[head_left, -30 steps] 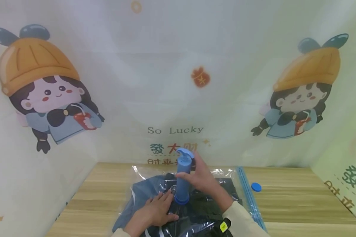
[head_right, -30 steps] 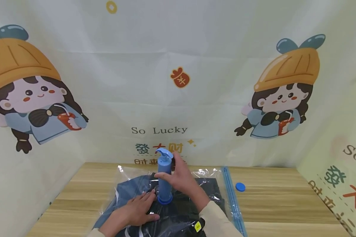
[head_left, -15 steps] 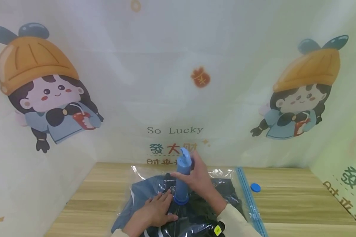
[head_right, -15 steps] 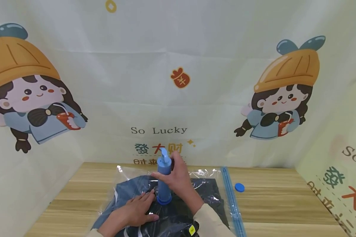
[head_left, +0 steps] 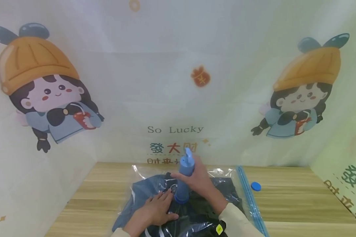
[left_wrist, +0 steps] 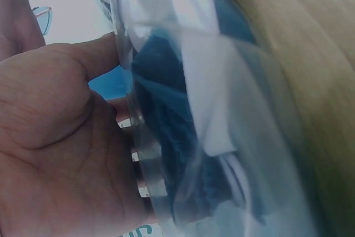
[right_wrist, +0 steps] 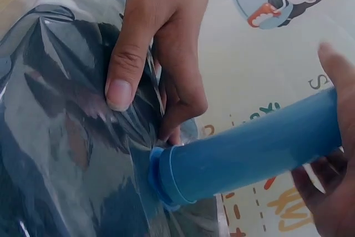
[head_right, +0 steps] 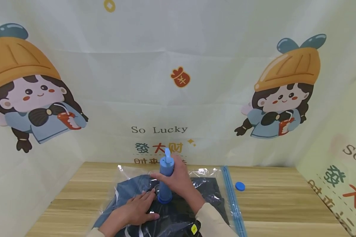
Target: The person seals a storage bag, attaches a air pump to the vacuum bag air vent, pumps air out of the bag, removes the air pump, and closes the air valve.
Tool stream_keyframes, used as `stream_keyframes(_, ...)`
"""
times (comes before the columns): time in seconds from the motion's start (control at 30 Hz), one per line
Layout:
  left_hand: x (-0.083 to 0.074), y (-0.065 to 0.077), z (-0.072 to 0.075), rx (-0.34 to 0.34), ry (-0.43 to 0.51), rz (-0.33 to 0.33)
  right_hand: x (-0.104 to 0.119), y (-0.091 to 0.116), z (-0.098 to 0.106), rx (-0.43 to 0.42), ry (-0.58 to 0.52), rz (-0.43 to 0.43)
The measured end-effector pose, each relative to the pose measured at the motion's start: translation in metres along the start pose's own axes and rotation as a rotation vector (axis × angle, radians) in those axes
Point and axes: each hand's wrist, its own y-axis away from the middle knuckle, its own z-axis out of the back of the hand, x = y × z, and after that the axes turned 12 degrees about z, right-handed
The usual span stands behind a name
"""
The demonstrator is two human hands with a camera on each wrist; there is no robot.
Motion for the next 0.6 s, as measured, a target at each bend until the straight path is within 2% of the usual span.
stream_keyframes(0.17,0.000,0.001,-0.001,-0.007,0.006,-0.005,0.004,0.003,0.014,0.188,-0.177,-0.063)
stream_keyframes(0.27,0.000,0.002,0.000,-0.011,0.011,-0.010,0.008,-0.001,0.024,0.262,-0.290,-0.012)
stream_keyframes(0.4,0.001,0.003,0.000,-0.026,0.014,-0.016,0.012,-0.007,0.030,0.290,-0.330,0.060)
stream_keyframes(0.6,0.001,0.002,-0.001,-0.009,0.019,-0.008,0.013,-0.009,0.031,0.289,-0.309,0.057)
